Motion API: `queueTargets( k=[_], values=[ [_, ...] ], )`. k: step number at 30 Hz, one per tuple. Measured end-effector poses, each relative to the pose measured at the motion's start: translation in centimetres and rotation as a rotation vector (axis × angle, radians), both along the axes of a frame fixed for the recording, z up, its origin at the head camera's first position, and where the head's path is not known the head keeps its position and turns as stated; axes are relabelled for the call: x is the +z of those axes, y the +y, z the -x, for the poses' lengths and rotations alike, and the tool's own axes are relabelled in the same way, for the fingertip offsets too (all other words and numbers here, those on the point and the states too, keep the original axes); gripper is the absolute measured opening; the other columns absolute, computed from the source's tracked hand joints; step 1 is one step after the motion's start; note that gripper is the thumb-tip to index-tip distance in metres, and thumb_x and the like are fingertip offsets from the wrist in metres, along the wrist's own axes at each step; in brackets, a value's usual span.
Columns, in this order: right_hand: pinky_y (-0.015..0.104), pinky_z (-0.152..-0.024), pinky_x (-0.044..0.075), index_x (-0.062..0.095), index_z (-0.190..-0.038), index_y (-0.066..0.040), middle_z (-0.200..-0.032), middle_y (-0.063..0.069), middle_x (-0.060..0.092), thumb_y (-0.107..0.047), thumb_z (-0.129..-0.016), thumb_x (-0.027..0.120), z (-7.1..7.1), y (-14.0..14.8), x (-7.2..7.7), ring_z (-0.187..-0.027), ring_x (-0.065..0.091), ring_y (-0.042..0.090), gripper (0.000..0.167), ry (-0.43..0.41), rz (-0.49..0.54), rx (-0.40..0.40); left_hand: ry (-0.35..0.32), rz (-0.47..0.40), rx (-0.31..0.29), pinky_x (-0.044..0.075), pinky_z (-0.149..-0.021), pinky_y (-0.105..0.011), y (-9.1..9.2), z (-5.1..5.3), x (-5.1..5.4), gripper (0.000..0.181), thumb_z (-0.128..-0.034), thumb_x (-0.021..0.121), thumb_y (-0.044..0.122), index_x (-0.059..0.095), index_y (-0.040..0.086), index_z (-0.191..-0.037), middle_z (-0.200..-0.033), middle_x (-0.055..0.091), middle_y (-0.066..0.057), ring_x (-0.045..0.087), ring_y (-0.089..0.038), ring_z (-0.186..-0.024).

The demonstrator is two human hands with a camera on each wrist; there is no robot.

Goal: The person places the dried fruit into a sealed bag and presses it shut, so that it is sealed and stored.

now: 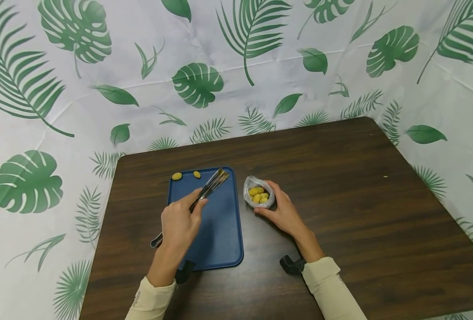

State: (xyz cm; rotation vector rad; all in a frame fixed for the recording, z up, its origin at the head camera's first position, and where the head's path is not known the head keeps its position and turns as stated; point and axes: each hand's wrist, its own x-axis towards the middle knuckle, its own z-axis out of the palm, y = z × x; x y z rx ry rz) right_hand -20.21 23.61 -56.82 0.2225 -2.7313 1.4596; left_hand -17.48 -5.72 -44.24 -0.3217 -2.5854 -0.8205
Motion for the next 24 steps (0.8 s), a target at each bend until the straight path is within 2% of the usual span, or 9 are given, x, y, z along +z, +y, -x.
queueTargets(
  k=[3, 9, 12, 21, 24],
  values=[
    [0.067, -0.113, 0.036, 0.035, -0.157, -0.027, -0.156, 0.008, 0.049, -0.043, -0.083, 0.087, 0.0, 0.0, 0.0, -0.143, 0.046, 0.038, 0.092, 0.001, 0.004, 0.002, 0.001, 0.011, -0.007, 0.052, -0.054, -0.045, 0.3, 0.1, -0.3, 0.034, -0.0884, 0.081, 0.019, 0.078, 0.004, -0.119, -0.096, 0.080, -0.016, 0.071, -0.028, -0.063],
    [0.065, -0.114, 0.037, 0.035, -0.157, -0.026, -0.155, 0.009, 0.050, -0.041, -0.083, 0.087, 0.0, 0.0, 0.0, -0.142, 0.047, 0.037, 0.092, 0.013, 0.009, 0.006, -0.007, 0.027, -0.025, 0.043, -0.050, -0.035, 0.9, 0.1, -0.5, 0.035, -0.0886, 0.081, 0.021, 0.078, 0.005, -0.119, -0.094, 0.081, -0.015, 0.058, -0.019, -0.054],
    [0.066, -0.114, 0.037, 0.035, -0.157, -0.027, -0.155, 0.009, 0.050, -0.042, -0.083, 0.087, 0.0, 0.0, 0.0, -0.143, 0.047, 0.037, 0.092, 0.010, 0.003, 0.003, -0.009, 0.034, -0.036, 0.042, -0.049, -0.033, 1.3, 0.1, -0.6, 0.034, -0.0884, 0.081, 0.021, 0.078, 0.006, -0.118, -0.094, 0.081, -0.014, 0.058, -0.018, -0.054],
    [0.067, -0.113, 0.037, 0.034, -0.158, -0.028, -0.156, 0.008, 0.049, -0.044, -0.083, 0.086, -0.1, -0.1, 0.0, -0.143, 0.046, 0.038, 0.093, -0.002, -0.008, -0.001, 0.005, 0.033, -0.076, 0.046, -0.050, -0.035, 2.2, 0.1, -0.9, 0.032, -0.0876, 0.082, 0.020, 0.079, 0.005, -0.116, -0.098, 0.081, -0.014, 0.070, -0.023, -0.062],
    [0.067, -0.113, 0.036, 0.034, -0.158, -0.028, -0.156, 0.008, 0.049, -0.044, -0.083, 0.086, -0.1, -0.1, 0.0, -0.143, 0.045, 0.039, 0.093, -0.003, -0.016, -0.002, 0.007, 0.032, -0.086, 0.044, -0.049, -0.033, 2.4, 0.1, -1.1, 0.031, -0.0882, 0.082, 0.019, 0.079, 0.005, -0.116, -0.098, 0.081, -0.014, 0.067, -0.021, -0.059]
  ],
)
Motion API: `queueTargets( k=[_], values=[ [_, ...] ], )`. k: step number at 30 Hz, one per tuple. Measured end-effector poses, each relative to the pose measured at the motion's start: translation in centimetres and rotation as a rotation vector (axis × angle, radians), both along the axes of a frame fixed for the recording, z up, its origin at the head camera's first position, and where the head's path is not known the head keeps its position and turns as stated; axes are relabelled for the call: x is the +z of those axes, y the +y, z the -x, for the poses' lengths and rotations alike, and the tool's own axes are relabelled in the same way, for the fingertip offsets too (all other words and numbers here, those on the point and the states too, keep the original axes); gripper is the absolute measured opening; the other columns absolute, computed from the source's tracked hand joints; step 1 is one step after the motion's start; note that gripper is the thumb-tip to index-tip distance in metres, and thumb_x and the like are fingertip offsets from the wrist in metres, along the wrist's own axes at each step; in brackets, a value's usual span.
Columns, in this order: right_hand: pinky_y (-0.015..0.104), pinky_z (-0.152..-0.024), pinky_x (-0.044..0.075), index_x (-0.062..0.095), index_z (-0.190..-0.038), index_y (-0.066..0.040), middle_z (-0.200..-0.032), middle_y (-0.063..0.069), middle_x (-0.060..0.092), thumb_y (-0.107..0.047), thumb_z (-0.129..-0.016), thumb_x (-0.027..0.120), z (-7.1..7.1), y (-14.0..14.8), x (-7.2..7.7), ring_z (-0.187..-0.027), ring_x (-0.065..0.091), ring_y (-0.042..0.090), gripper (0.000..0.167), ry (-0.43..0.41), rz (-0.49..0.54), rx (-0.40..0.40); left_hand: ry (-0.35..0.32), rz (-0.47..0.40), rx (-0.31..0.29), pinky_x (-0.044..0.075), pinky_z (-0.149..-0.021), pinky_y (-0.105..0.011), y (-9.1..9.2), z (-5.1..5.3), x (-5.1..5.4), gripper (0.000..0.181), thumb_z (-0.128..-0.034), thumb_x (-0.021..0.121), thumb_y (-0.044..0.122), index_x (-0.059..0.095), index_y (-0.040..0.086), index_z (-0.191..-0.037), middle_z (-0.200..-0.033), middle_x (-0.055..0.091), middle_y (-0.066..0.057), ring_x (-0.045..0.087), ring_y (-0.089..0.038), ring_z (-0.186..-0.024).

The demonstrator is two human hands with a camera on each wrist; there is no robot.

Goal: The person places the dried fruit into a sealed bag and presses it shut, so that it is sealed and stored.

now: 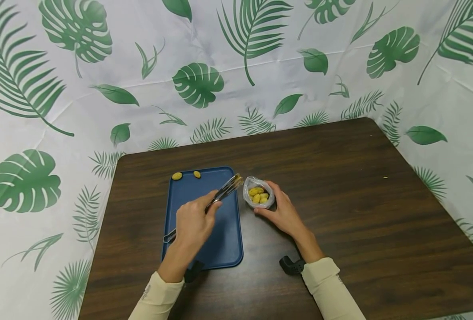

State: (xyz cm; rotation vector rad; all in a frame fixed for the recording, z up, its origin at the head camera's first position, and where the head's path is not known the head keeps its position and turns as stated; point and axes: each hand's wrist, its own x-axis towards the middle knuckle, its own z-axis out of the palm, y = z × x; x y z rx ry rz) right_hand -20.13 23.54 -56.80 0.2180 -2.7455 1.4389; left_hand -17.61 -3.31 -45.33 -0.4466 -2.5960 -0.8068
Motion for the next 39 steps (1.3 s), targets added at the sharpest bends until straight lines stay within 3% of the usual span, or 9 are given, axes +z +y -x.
queueTargets(
  k=[8, 15, 24, 33, 39],
  values=[
    [0.068, -0.113, 0.036, 0.034, -0.158, -0.028, -0.156, 0.008, 0.049, -0.044, -0.084, 0.086, 0.0, 0.0, 0.0, -0.143, 0.045, 0.039, 0.092, -0.001, 0.002, 0.000, -0.010, 0.023, -0.031, 0.036, -0.046, -0.026, 0.6, 0.1, -0.1, 0.033, -0.0893, 0.080, 0.022, 0.079, 0.006, -0.118, -0.097, 0.081, -0.013, 0.056, -0.014, -0.052],
    [0.068, -0.113, 0.036, 0.034, -0.158, -0.029, -0.155, 0.009, 0.049, -0.044, -0.084, 0.085, 0.1, 0.0, -0.1, -0.143, 0.045, 0.040, 0.092, -0.005, 0.002, 0.000, -0.006, 0.037, -0.050, 0.050, -0.051, -0.036, 1.1, 0.2, -0.2, 0.033, -0.0895, 0.080, 0.024, 0.079, 0.008, -0.118, -0.100, 0.081, -0.011, 0.070, -0.020, -0.062],
    [0.065, -0.114, 0.037, 0.035, -0.158, -0.026, -0.153, 0.009, 0.051, -0.041, -0.084, 0.086, 0.2, 0.0, -0.1, -0.140, 0.049, 0.035, 0.092, 0.020, 0.021, 0.013, -0.026, 0.045, -0.081, 0.042, -0.047, -0.026, 1.6, 0.4, -0.4, 0.029, -0.0930, 0.077, 0.023, 0.079, 0.009, -0.119, -0.100, 0.081, -0.009, 0.059, -0.011, -0.054],
    [0.067, -0.114, 0.035, 0.034, -0.158, -0.028, -0.154, 0.009, 0.050, -0.043, -0.084, 0.086, 0.1, 0.1, -0.1, -0.142, 0.046, 0.038, 0.092, 0.010, 0.017, 0.007, -0.019, 0.040, -0.093, 0.047, -0.049, -0.032, 1.9, 0.5, -0.6, 0.028, -0.0915, 0.079, 0.021, 0.079, 0.009, -0.117, -0.096, 0.081, -0.008, 0.062, -0.013, -0.056],
    [0.067, -0.113, 0.036, 0.034, -0.158, -0.027, -0.154, 0.009, 0.051, -0.042, -0.084, 0.086, 0.0, 0.0, -0.2, -0.142, 0.047, 0.038, 0.092, 0.014, 0.014, 0.007, -0.035, 0.053, -0.100, 0.045, -0.049, -0.028, 2.1, 0.4, -0.6, 0.029, -0.0935, 0.077, 0.023, 0.079, 0.009, -0.118, -0.097, 0.081, -0.008, 0.058, -0.010, -0.055]
  ],
)
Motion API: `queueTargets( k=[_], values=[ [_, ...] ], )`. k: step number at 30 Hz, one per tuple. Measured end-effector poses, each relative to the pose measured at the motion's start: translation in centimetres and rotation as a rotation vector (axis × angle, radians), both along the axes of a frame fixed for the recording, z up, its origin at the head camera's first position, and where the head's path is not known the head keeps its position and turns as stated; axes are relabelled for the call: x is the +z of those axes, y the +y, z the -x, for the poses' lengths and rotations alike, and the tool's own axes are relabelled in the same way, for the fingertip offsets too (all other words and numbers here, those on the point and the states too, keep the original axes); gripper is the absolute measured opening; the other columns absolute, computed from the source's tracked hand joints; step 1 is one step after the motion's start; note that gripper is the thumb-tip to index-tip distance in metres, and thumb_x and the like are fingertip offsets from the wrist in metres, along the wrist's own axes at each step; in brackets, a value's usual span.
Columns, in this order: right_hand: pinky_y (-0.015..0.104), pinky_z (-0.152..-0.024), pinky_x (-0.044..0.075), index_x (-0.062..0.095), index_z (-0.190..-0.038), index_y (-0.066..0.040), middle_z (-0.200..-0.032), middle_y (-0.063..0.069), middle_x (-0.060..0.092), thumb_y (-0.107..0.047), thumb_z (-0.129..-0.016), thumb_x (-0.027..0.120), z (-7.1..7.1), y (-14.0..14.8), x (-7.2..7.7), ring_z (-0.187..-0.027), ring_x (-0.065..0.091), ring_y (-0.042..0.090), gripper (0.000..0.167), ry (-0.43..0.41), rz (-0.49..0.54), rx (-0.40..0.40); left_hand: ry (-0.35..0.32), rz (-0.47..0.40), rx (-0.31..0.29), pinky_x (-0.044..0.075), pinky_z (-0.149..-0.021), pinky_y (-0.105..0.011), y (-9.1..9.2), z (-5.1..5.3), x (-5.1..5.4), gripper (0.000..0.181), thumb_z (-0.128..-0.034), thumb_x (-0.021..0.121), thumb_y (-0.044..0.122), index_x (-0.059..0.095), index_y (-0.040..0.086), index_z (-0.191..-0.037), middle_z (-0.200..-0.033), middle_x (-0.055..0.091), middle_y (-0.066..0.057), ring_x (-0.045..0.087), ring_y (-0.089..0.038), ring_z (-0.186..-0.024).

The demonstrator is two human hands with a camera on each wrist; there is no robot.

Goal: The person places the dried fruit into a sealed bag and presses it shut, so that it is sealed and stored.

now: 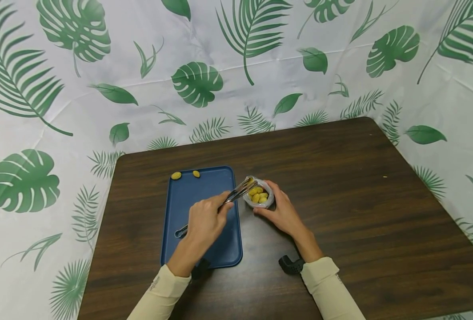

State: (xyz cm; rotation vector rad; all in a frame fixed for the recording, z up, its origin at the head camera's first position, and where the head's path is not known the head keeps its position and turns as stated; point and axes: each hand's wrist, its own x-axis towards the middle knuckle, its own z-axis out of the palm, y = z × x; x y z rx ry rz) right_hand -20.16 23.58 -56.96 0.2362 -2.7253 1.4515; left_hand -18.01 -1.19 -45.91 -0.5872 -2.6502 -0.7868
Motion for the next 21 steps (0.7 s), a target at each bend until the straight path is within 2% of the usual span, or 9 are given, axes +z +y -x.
queueTargets(
  k=[8, 14, 21],
  values=[
    [0.069, -0.111, 0.036, 0.035, -0.158, -0.027, -0.152, 0.010, 0.052, -0.043, -0.083, 0.086, -0.06, 0.00, 0.03, -0.141, 0.046, 0.041, 0.092, -0.013, -0.009, -0.012, -0.008, -0.010, -0.010, 0.047, -0.049, -0.031, 0.27, -0.01, 0.01, 0.028, -0.0929, 0.077, 0.021, 0.079, 0.011, -0.119, -0.097, 0.081, -0.007, 0.061, -0.012, -0.056],
    [0.065, -0.111, 0.038, 0.035, -0.158, -0.025, -0.149, 0.010, 0.054, -0.041, -0.083, 0.087, 0.04, -0.03, 0.04, -0.138, 0.050, 0.038, 0.092, -0.003, 0.002, 0.000, 0.008, -0.008, -0.017, 0.051, -0.051, -0.035, 0.45, 0.00, -0.01, 0.028, -0.0925, 0.078, 0.021, 0.079, 0.010, -0.118, -0.098, 0.081, -0.008, 0.068, -0.016, -0.060],
    [0.066, -0.113, 0.037, 0.035, -0.158, -0.025, -0.152, 0.010, 0.053, -0.041, -0.084, 0.086, 0.06, 0.00, 0.04, -0.141, 0.048, 0.039, 0.092, -0.012, 0.003, -0.001, -0.004, -0.008, -0.023, 0.050, -0.051, -0.034, 0.68, -0.02, -0.02, 0.027, -0.0937, 0.076, 0.023, 0.079, 0.012, -0.119, -0.099, 0.081, -0.006, 0.064, -0.014, -0.058]
  ],
)
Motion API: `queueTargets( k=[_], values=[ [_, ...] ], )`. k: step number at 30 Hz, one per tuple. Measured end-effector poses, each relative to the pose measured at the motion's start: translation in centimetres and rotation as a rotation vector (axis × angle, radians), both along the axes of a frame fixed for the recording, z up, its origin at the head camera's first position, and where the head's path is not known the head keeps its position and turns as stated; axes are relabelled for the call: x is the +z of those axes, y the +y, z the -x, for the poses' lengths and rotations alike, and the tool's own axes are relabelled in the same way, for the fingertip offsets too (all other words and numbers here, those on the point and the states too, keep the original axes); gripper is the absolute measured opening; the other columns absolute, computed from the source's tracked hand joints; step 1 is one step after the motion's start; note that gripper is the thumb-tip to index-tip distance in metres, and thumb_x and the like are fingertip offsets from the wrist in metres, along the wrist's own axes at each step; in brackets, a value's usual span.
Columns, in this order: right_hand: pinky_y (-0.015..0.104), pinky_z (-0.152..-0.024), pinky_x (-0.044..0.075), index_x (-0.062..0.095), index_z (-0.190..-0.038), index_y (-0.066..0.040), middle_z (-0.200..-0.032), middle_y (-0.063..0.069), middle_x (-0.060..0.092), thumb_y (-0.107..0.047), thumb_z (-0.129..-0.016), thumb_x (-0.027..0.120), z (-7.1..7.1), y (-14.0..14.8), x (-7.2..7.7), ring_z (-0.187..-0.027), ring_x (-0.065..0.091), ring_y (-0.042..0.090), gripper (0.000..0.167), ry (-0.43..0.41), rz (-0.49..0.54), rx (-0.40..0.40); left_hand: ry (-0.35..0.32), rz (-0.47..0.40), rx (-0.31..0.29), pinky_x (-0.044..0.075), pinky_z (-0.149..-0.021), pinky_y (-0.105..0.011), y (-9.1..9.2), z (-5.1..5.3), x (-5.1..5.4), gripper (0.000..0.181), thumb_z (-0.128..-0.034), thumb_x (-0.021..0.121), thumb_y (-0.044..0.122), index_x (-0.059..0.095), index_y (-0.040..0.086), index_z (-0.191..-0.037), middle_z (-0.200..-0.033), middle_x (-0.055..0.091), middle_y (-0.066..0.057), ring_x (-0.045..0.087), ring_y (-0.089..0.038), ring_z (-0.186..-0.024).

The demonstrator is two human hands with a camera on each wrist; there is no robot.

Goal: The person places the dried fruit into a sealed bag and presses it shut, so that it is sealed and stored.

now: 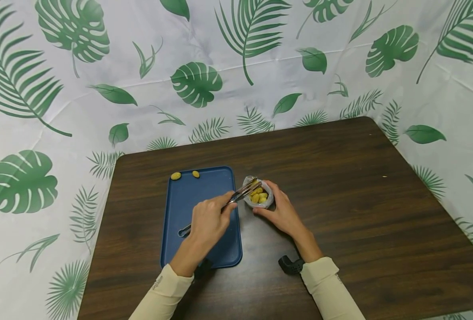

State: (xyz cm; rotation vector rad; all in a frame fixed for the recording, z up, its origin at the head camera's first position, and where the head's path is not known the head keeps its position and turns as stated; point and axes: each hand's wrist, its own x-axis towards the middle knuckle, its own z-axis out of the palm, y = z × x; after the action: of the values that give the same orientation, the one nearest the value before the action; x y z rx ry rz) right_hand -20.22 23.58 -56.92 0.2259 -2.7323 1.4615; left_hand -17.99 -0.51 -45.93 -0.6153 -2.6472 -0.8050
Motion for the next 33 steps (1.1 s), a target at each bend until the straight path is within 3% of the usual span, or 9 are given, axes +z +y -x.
queueTargets(
  k=[8, 18, 33],
  values=[
    [0.066, -0.113, 0.037, 0.035, -0.158, -0.025, -0.152, 0.010, 0.052, -0.041, -0.084, 0.086, 0.0, -0.1, 0.0, -0.141, 0.047, 0.040, 0.092, 0.007, -0.009, 0.000, -0.034, 0.009, 0.027, 0.045, -0.049, -0.027, 0.0, 0.0, 0.1, 0.039, -0.0939, 0.076, 0.028, 0.074, 0.006, -0.127, -0.099, 0.081, -0.007, 0.062, -0.011, -0.056],
    [0.066, -0.113, 0.036, 0.035, -0.157, -0.026, -0.153, 0.008, 0.051, -0.040, -0.083, 0.087, 0.0, -0.1, 0.0, -0.141, 0.047, 0.039, 0.092, 0.020, -0.010, -0.004, -0.088, -0.014, 0.098, 0.033, -0.046, -0.024, -0.9, 0.2, 0.0, 0.044, -0.0923, 0.079, 0.027, 0.072, 0.005, -0.129, -0.100, 0.080, -0.008, 0.044, -0.005, -0.048],
    [0.059, -0.114, 0.039, 0.038, -0.155, -0.021, -0.151, 0.008, 0.053, -0.033, -0.082, 0.089, 0.2, 0.0, -0.2, -0.140, 0.050, 0.031, 0.090, 0.076, 0.014, 0.033, -0.075, -0.056, 0.220, 0.040, -0.047, -0.031, -3.0, 0.3, -1.1, 0.043, -0.0908, 0.080, 0.026, 0.073, 0.001, -0.125, -0.095, 0.080, -0.011, 0.050, -0.012, -0.049]
  ],
)
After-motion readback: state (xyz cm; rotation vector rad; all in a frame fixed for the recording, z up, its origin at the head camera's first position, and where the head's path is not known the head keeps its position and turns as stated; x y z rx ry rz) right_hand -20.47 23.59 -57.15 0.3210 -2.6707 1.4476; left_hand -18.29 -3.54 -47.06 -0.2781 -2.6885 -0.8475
